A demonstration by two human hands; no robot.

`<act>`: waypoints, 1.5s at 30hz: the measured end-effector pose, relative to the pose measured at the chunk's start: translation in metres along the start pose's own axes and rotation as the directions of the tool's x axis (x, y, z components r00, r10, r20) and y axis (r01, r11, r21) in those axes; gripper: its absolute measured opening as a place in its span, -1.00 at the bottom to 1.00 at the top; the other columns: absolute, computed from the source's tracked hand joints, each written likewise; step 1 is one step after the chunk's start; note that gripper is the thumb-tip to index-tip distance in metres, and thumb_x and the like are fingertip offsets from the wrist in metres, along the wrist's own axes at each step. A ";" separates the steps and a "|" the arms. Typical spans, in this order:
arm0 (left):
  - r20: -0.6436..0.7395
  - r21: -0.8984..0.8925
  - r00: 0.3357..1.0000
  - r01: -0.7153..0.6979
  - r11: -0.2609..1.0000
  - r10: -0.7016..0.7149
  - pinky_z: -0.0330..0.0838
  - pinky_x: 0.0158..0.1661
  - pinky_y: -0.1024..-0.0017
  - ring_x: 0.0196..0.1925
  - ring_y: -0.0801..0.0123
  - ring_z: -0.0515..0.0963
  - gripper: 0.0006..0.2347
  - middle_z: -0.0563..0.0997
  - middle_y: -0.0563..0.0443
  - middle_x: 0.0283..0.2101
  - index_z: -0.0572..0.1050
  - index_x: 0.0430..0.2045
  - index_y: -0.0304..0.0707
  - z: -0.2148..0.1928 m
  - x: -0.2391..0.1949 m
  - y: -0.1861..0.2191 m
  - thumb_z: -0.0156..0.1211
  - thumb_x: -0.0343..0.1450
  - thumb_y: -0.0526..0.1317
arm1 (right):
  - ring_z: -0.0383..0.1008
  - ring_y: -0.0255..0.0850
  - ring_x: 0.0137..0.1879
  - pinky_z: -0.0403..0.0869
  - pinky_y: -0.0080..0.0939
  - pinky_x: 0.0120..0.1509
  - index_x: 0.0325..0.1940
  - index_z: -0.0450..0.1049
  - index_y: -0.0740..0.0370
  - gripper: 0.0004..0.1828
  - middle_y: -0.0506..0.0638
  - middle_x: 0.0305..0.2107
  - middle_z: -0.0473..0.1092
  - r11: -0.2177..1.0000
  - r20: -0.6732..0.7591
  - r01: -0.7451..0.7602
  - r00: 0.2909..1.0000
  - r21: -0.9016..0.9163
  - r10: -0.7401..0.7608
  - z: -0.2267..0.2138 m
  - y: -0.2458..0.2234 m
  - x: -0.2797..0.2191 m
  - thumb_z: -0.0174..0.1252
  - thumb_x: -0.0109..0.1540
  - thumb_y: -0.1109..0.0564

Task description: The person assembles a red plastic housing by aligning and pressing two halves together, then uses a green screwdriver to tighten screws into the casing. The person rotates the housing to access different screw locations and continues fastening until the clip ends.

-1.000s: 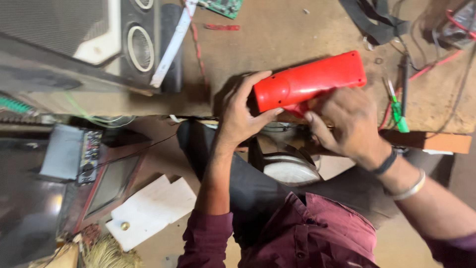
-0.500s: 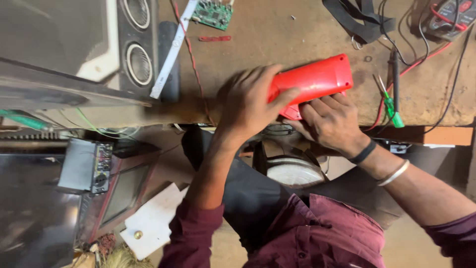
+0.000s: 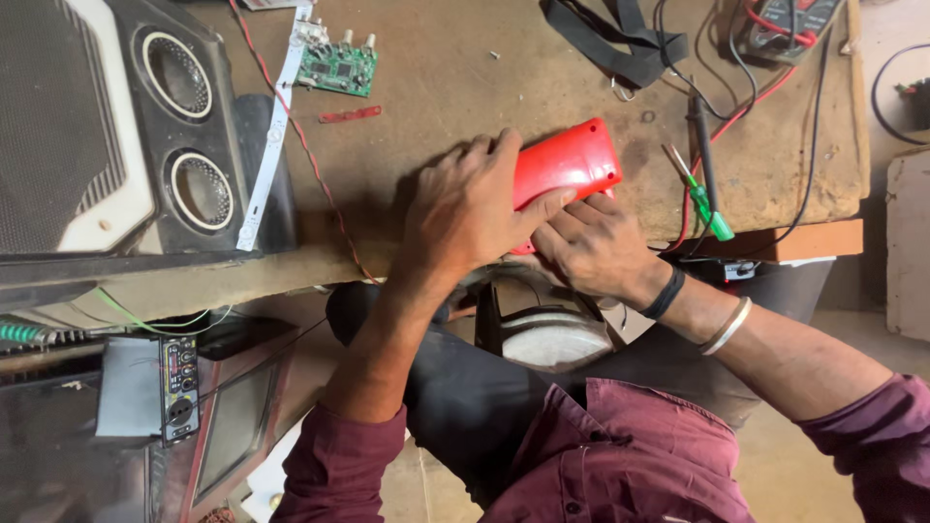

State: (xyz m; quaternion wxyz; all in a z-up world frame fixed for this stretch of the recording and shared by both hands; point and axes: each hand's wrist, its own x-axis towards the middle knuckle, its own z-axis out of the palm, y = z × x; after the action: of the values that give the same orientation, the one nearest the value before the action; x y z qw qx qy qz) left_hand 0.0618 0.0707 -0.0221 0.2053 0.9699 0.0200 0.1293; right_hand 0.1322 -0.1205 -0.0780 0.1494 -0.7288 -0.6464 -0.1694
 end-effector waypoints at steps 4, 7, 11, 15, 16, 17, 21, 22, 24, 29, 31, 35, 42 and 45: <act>0.104 -0.022 0.994 0.023 0.999 -0.021 0.47 -0.17 -0.06 -0.16 -0.19 0.61 -0.32 0.61 -0.33 -0.19 0.43 -0.04 -0.37 -0.011 0.006 -0.001 0.32 0.25 0.30 | 0.53 -0.09 -0.25 0.48 -0.06 -0.10 -0.28 0.48 0.19 -0.78 -0.03 -0.47 0.44 0.999 0.015 -0.024 1.000 0.034 0.024 -0.004 -0.001 0.003 0.20 0.08 0.05; 0.162 -0.041 0.987 0.010 0.999 -0.003 0.46 -0.12 -0.05 -0.14 -0.17 0.61 -0.35 0.61 -0.29 -0.20 0.44 -0.05 -0.33 -0.013 0.005 0.001 0.30 0.29 0.31 | 0.57 -0.12 -0.25 0.50 -0.05 -0.12 -0.31 0.51 0.15 -0.77 -0.02 -0.48 0.47 0.989 0.169 -0.111 0.978 -0.098 0.126 -0.012 -0.011 0.000 0.18 0.01 0.04; 0.016 0.002 0.986 -0.164 0.986 0.164 0.46 -0.10 0.03 -0.09 -0.08 0.60 -0.47 0.60 -0.19 -0.16 0.48 -0.12 -0.31 -0.013 -0.001 0.006 0.23 0.38 0.25 | 0.55 -0.08 -0.34 0.50 -0.09 -0.18 -0.31 0.52 0.20 -0.69 0.04 -0.53 0.47 0.980 0.224 -0.198 0.955 0.001 0.193 -0.014 -0.026 -0.003 0.19 0.15 -0.10; 0.069 0.002 0.992 -0.108 0.994 0.107 0.46 -0.09 0.04 -0.07 -0.05 0.59 -0.54 0.59 -0.14 -0.18 0.50 -0.18 -0.26 -0.009 -0.002 0.010 0.20 0.46 0.21 | 0.54 -0.11 -0.33 0.49 -0.11 -0.18 -0.30 0.48 0.19 -0.80 0.00 -0.52 0.45 0.986 0.013 -0.163 0.987 0.029 0.162 -0.004 -0.025 -0.006 0.22 0.05 0.07; 0.068 -0.004 0.992 -0.110 0.994 0.110 0.46 -0.09 0.04 -0.08 -0.05 0.59 -0.54 0.59 -0.15 -0.18 0.50 -0.18 -0.27 -0.009 -0.002 0.011 0.22 0.45 0.21 | 0.53 -0.11 -0.34 0.49 -0.11 -0.20 -0.34 0.46 0.17 -0.82 -0.01 -0.53 0.44 0.986 -0.003 -0.160 0.987 0.044 0.160 -0.002 -0.024 -0.007 0.23 0.06 0.07; 0.073 -0.010 0.991 -0.114 0.993 0.114 0.46 -0.09 0.04 -0.08 -0.05 0.59 -0.54 0.59 -0.15 -0.19 0.49 -0.17 -0.27 -0.009 -0.003 0.012 0.23 0.44 0.21 | 0.52 -0.12 -0.35 0.48 -0.11 -0.21 -0.33 0.47 0.18 -0.82 -0.02 -0.54 0.43 0.987 -0.007 -0.148 0.989 0.056 0.149 0.000 -0.025 -0.010 0.24 0.07 0.08; 0.081 -0.023 0.987 -0.140 0.990 0.141 0.47 -0.13 0.04 -0.13 -0.09 0.59 -0.50 0.59 -0.17 -0.21 0.49 -0.18 -0.30 -0.016 -0.001 0.012 0.29 0.35 0.21 | 0.50 -0.13 -0.33 0.45 -0.11 -0.23 -0.32 0.46 0.19 -0.83 -0.03 -0.51 0.41 0.982 -0.011 -0.134 0.991 0.131 0.137 -0.009 -0.020 -0.015 0.24 0.12 0.07; 0.085 -0.019 0.986 -0.139 0.990 0.140 0.47 -0.13 0.04 -0.14 -0.09 0.59 -0.50 0.59 -0.17 -0.21 0.49 -0.17 -0.30 -0.017 0.002 0.012 0.30 0.34 0.20 | 0.50 -0.13 -0.30 0.44 -0.10 -0.23 -0.33 0.44 0.19 -0.83 -0.03 -0.49 0.41 0.978 -0.003 -0.138 0.990 0.157 0.140 -0.013 -0.017 -0.015 0.23 0.14 0.07; 0.098 -0.019 0.986 -0.131 0.991 0.133 0.47 -0.14 0.03 -0.15 -0.09 0.60 -0.50 0.60 -0.17 -0.21 0.49 -0.17 -0.30 -0.017 0.001 0.014 0.32 0.33 0.20 | 0.46 -0.15 -0.30 0.42 -0.13 -0.20 -0.21 0.50 0.21 -0.81 -0.04 -0.45 0.40 0.981 -0.084 -0.065 0.993 0.184 0.082 -0.022 -0.017 -0.018 0.23 0.18 0.07; 0.120 -0.012 0.987 -0.109 0.994 0.109 0.49 -0.15 0.04 -0.14 -0.08 0.61 -0.49 0.61 -0.17 -0.19 0.49 -0.15 -0.31 -0.019 -0.001 0.016 0.33 0.34 0.20 | 0.46 -0.14 -0.25 0.39 -0.13 -0.14 -0.23 0.49 0.21 -0.78 -0.01 -0.39 0.42 0.993 -0.081 -0.081 0.993 0.080 0.088 -0.026 -0.025 -0.013 0.28 0.14 0.07; 0.159 -0.024 0.985 -0.068 0.997 0.071 0.49 -0.15 0.05 -0.14 -0.09 0.61 -0.47 0.61 -0.19 -0.19 0.49 -0.14 -0.31 -0.021 0.002 0.017 0.34 0.33 0.22 | 0.44 -0.12 -0.28 0.36 -0.11 -0.19 -0.30 0.47 0.21 -0.76 0.00 -0.42 0.41 0.985 -0.098 -0.100 0.989 0.139 0.115 -0.023 -0.024 -0.010 0.34 0.18 0.03; 0.155 -0.046 0.981 -0.109 0.993 0.115 0.50 -0.13 0.06 -0.12 -0.06 0.63 -0.42 0.61 -0.19 -0.18 0.48 -0.16 -0.33 -0.015 0.006 0.016 0.39 0.24 0.23 | 0.44 -0.12 -0.35 0.39 -0.13 -0.23 -0.29 0.52 0.24 -0.81 0.01 -0.45 0.45 0.941 -0.242 -0.041 0.962 0.337 0.129 -0.021 -0.017 -0.019 0.31 0.22 0.07; 0.182 0.010 0.983 -0.023 1.000 0.021 0.49 -0.04 0.04 -0.06 -0.06 0.60 -0.43 0.59 -0.18 -0.16 0.43 -0.20 -0.31 -0.011 0.006 0.022 0.52 0.13 0.10 | 0.28 -0.31 -0.50 0.29 -0.28 -0.34 -0.41 0.32 0.33 -0.58 -0.04 -0.62 0.29 0.153 -0.188 0.115 0.730 0.982 0.657 -0.077 -0.001 -0.015 0.18 0.42 0.01; 0.126 0.110 0.988 0.079 0.991 -0.093 0.47 -0.02 0.03 -0.07 -0.05 0.59 -0.40 0.58 -0.23 -0.18 0.43 -0.19 -0.35 -0.005 0.009 0.034 0.55 0.08 0.07 | 0.10 -0.36 -0.52 0.09 -0.28 -0.37 -0.51 0.24 0.35 -0.48 -0.08 -0.65 0.18 0.013 0.002 -0.016 0.693 1.000 0.721 -0.088 0.007 0.018 0.17 0.48 0.08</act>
State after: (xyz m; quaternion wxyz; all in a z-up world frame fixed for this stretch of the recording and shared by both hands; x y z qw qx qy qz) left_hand 0.0685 0.0422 -0.0015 0.1602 0.9840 0.0551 0.0555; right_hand 0.1359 -0.1433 0.0087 0.7919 -0.5175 -0.2886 0.1478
